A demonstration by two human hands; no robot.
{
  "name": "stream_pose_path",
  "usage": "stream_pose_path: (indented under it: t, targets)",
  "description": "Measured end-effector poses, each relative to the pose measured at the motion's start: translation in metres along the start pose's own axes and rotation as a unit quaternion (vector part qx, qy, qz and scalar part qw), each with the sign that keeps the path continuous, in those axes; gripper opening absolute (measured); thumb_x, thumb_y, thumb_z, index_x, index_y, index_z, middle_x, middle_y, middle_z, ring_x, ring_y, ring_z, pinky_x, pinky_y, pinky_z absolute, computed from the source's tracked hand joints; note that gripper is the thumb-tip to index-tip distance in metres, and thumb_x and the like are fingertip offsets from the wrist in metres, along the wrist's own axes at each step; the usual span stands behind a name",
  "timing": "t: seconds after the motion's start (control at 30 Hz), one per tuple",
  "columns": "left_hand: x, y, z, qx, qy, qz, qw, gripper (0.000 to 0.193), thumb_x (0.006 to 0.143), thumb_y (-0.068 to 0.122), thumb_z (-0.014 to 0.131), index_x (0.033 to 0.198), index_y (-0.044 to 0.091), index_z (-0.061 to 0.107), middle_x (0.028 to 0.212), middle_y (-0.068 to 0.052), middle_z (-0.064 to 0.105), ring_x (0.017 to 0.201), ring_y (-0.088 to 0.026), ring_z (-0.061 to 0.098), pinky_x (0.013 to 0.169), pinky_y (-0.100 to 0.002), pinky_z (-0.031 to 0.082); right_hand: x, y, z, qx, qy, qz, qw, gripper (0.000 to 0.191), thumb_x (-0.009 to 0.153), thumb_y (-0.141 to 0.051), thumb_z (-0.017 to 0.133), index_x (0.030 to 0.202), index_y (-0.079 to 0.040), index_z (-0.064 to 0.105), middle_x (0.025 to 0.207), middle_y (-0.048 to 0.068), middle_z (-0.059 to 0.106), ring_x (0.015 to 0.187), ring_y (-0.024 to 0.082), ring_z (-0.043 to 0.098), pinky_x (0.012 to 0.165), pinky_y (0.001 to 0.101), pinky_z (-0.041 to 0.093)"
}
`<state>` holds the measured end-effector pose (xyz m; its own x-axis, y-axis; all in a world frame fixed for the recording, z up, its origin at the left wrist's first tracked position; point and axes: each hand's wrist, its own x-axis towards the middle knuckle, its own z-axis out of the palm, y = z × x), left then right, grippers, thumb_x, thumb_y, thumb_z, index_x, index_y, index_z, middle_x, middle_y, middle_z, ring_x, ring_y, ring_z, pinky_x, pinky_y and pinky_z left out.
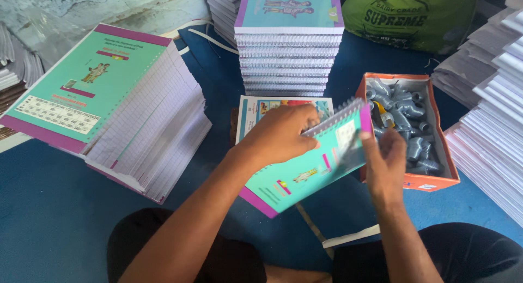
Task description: The person inserts a plastic spiral binding into the punched holes of a notebook cover and pages, then closes the spiral to secure the pages. They place the finished notebook onto a stack of completed notebooks.
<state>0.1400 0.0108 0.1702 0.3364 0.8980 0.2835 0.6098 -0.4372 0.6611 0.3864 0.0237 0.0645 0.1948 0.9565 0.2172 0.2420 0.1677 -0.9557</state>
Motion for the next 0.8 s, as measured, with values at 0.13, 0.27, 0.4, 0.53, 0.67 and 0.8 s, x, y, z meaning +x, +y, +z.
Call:
stream_pose_path:
  t: [0.13, 0.27, 0.4, 0.53, 0.67, 0.8]
  targets:
    - [0.008, 0.021, -0.013, -0.076, 0.032, -0.04, 0.996, 0.035, 0.074, 0.022, 0.078, 0.101, 0.001, 0.071, 0.087, -0.012, 0.075, 0.082, -0.023, 0.076, 0.074, -0.035, 0.057, -0.003, -0.007, 0.009, 0.156, 0.021, 0.058, 0.986, 0.08, 0.099, -0.052, 0.064, 0.145, 0.011, 0.044, 0.134, 0.029, 0.057, 0.118, 0.027, 0.056, 0.098, 0.0402, 0.047]
    - [0.018, 0.03, -0.019, -0.124, 0.114, -0.016, 0.986, 0.041, 0.072, 0.025, 0.083, 0.102, 0.0, 0.069, 0.087, -0.011, 0.074, 0.079, -0.022, 0.074, 0.068, -0.031, 0.057, -0.014, -0.019, 0.02, 0.364, -0.09, 0.143, 0.916, 0.082, 0.089, -0.055, 0.063, 0.149, -0.004, 0.041, 0.142, 0.014, 0.057, 0.132, 0.026, 0.055, 0.111, 0.0477, 0.041]
    - [0.025, 0.029, -0.024, -0.151, 0.168, -0.054, 0.973, 0.042, 0.073, 0.026, 0.083, 0.102, 0.0, 0.069, 0.084, -0.012, 0.076, 0.074, -0.02, 0.076, 0.065, -0.031, 0.059, -0.02, -0.027, 0.024, 0.427, -0.15, 0.225, 0.863, 0.076, 0.086, -0.048, 0.066, 0.147, -0.009, 0.044, 0.136, 0.012, 0.058, 0.127, 0.03, 0.056, 0.109, 0.0561, 0.041]
    - [0.019, 0.026, -0.031, -0.088, 0.21, -0.129, 0.965, 0.061, 0.068, 0.028, 0.084, 0.115, 0.002, 0.056, 0.081, -0.01, 0.074, 0.068, -0.019, 0.075, 0.059, -0.031, 0.059, -0.018, -0.024, 0.028, 0.351, -0.204, 0.294, 0.865, 0.071, 0.083, -0.041, 0.066, 0.143, -0.006, 0.05, 0.136, 0.011, 0.062, 0.128, 0.028, 0.058, 0.107, 0.0558, 0.042]
    - [0.009, 0.023, -0.037, -0.093, 0.152, -0.166, 0.97, 0.045, 0.085, 0.027, 0.073, 0.124, 0.01, 0.057, 0.076, -0.013, 0.075, 0.064, -0.022, 0.072, 0.059, -0.035, 0.055, -0.02, -0.013, 0.032, 0.328, -0.203, 0.354, 0.852, 0.066, 0.086, -0.04, 0.065, 0.136, 0.001, 0.056, 0.128, 0.017, 0.066, 0.123, 0.029, 0.062, 0.105, 0.0533, 0.046]
    - [0.002, 0.02, -0.051, -0.215, 0.044, -0.101, 0.97, 0.033, 0.1, 0.009, 0.052, 0.132, 0.014, 0.061, 0.081, -0.013, 0.07, 0.07, -0.022, 0.07, 0.066, -0.036, 0.062, -0.017, -0.004, 0.031, 0.329, -0.225, 0.39, 0.83, 0.064, 0.086, -0.039, 0.066, 0.135, 0.002, 0.058, 0.118, 0.016, 0.067, 0.11, 0.027, 0.065, 0.1, 0.0485, 0.05]
